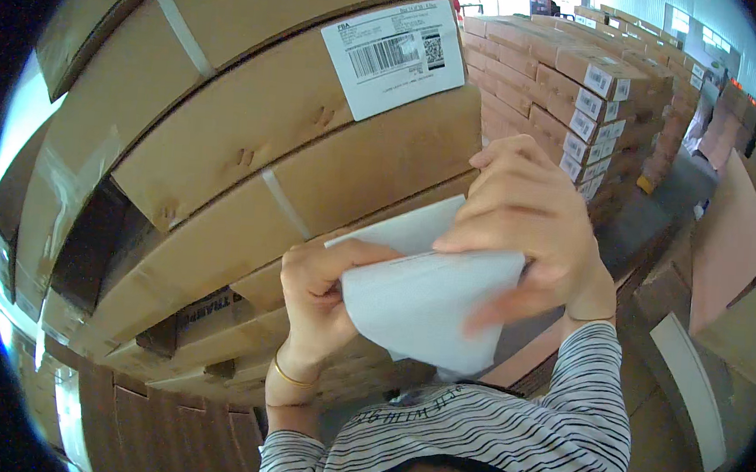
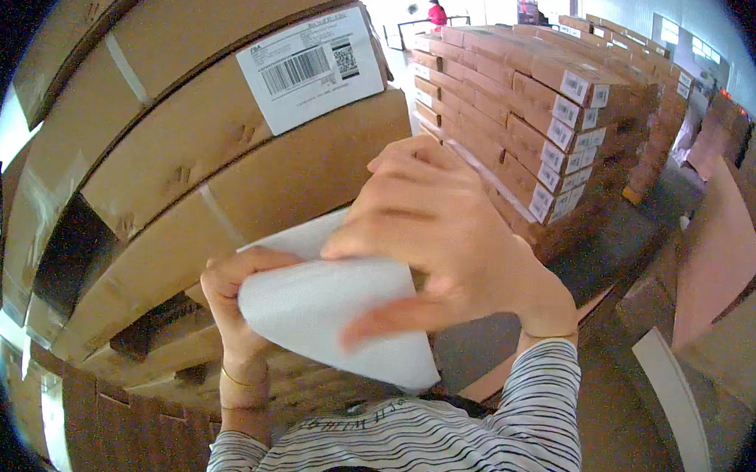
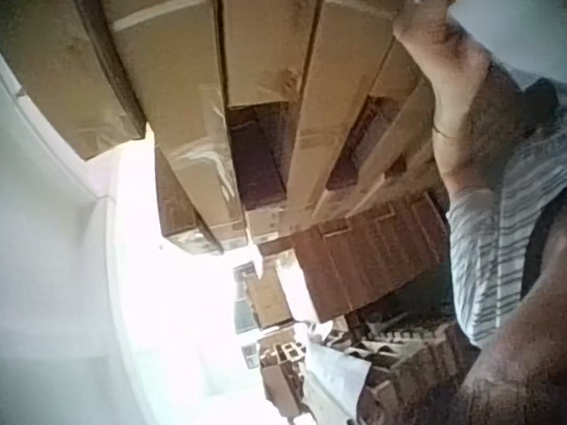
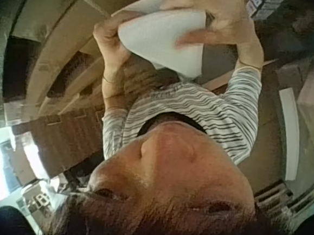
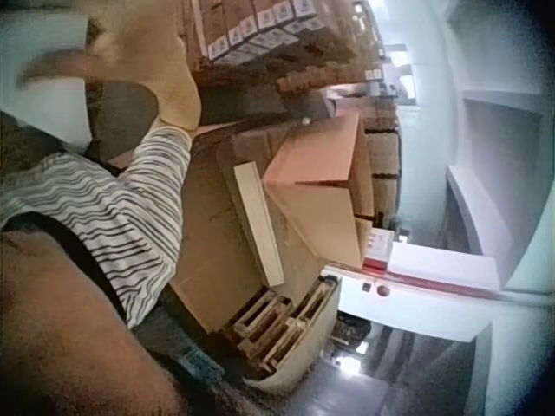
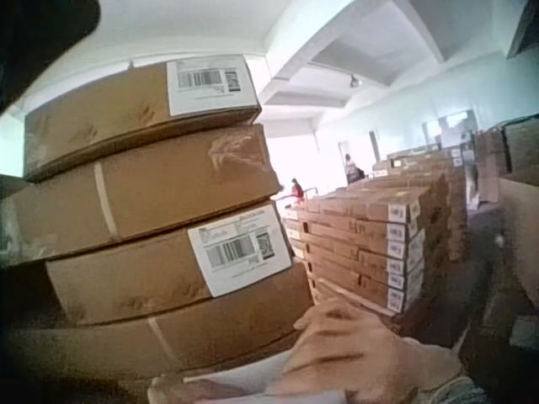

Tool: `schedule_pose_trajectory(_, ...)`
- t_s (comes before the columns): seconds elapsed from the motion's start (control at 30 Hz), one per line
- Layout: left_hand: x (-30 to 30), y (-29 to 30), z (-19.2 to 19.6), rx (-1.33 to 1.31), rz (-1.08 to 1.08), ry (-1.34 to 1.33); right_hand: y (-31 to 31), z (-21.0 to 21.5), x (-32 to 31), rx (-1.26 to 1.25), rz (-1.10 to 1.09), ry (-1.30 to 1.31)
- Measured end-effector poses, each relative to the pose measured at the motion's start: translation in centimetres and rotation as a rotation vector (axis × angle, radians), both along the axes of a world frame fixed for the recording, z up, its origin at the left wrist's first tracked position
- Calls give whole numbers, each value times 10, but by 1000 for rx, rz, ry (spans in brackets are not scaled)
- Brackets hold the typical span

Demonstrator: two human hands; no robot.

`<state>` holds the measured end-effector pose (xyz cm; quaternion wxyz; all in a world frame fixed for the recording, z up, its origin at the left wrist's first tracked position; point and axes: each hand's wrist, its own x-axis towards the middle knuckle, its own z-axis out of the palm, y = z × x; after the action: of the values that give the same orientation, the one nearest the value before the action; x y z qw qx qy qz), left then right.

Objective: The person peels barcode labels from a sheet and sticks them onto cardboard boxes by hand.

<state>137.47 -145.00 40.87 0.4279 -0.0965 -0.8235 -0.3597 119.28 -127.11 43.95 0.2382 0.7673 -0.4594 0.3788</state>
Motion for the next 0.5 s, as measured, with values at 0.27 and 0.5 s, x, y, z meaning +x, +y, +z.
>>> schedule_pose_trajectory(0.27,-16,14,-29,49,-50,-229,17,7,-8,-137,20,-162)
schedule_pose_trajectory(0.5,-25,14,-26,-42,83,-71,32,-40,-20,181,-92,-608)
